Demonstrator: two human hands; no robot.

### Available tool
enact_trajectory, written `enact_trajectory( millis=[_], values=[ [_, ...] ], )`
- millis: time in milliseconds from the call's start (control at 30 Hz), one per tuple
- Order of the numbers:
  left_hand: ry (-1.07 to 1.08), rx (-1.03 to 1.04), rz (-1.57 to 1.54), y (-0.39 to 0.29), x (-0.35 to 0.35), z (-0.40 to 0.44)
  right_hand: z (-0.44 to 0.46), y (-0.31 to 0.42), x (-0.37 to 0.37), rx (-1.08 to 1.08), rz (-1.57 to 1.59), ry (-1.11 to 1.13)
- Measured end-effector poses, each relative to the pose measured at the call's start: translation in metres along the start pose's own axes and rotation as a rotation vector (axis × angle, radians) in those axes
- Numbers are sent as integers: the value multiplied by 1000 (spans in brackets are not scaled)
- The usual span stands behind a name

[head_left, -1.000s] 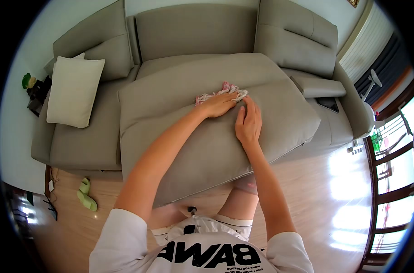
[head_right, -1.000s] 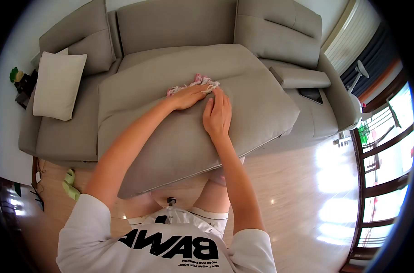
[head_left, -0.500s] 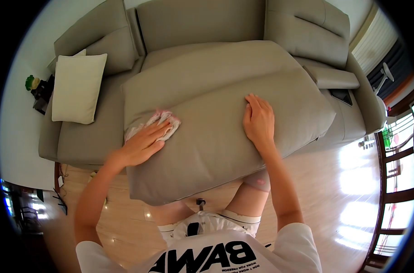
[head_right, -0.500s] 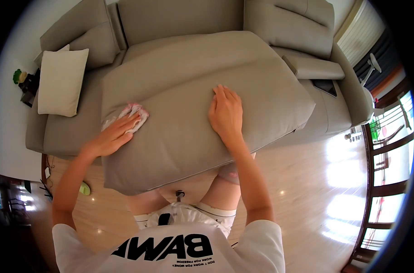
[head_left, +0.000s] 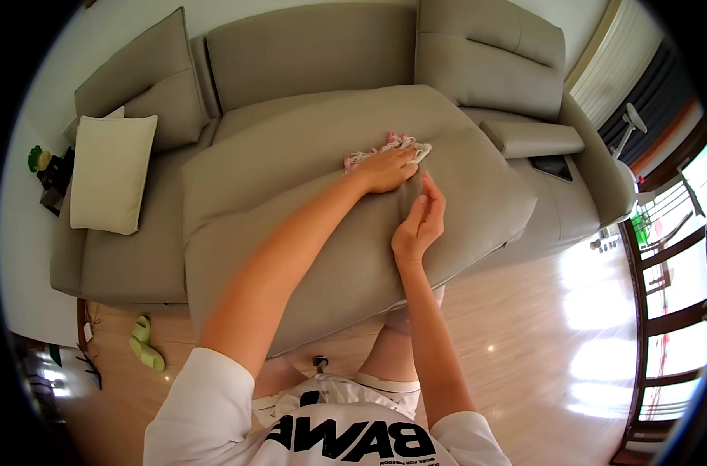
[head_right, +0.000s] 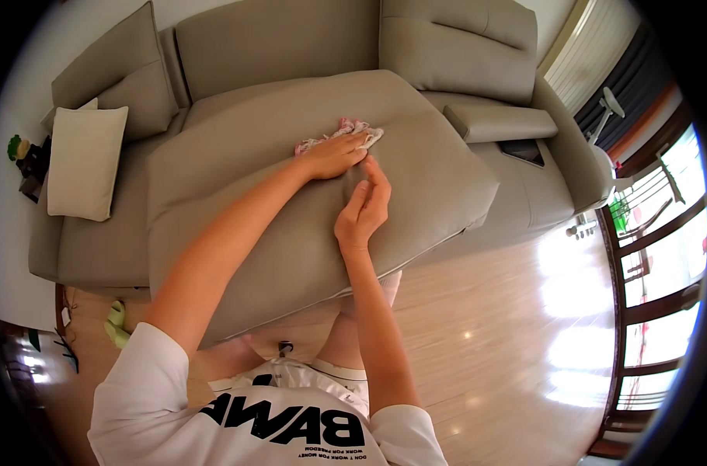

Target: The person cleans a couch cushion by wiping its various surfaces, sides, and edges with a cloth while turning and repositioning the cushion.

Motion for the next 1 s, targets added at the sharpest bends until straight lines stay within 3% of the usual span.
enact_trajectory(
  millis=[67,167,367,567,733,1000],
  values=[
    [17,17,103,0,6,1,1,2,-4,16,54,-70],
    [48,43,251,-15,11,-45,2,3,-6,16,-35,8],
    [37,123,292,-34,33,-236,3,5,-13,118,39,87],
    [61,-87,401,-51,49,-381,-6,11,-15,184,55,160],
    [-55,-124,434,-46,43,-353,-7,24,-6,171,-161,243],
    [-279,-117,427,-13,31,-163,-6,18,-5,83,-140,234]
  ],
)
Point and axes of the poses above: each hand's wrist, its own z-axis towards the middle knuckle, its own x-axis out of the palm, y = z × x, the point moved 5 cm from there along z, towards the middle knuckle, and after that the axes turned 10 degrees about y, right-handed, at the moved point
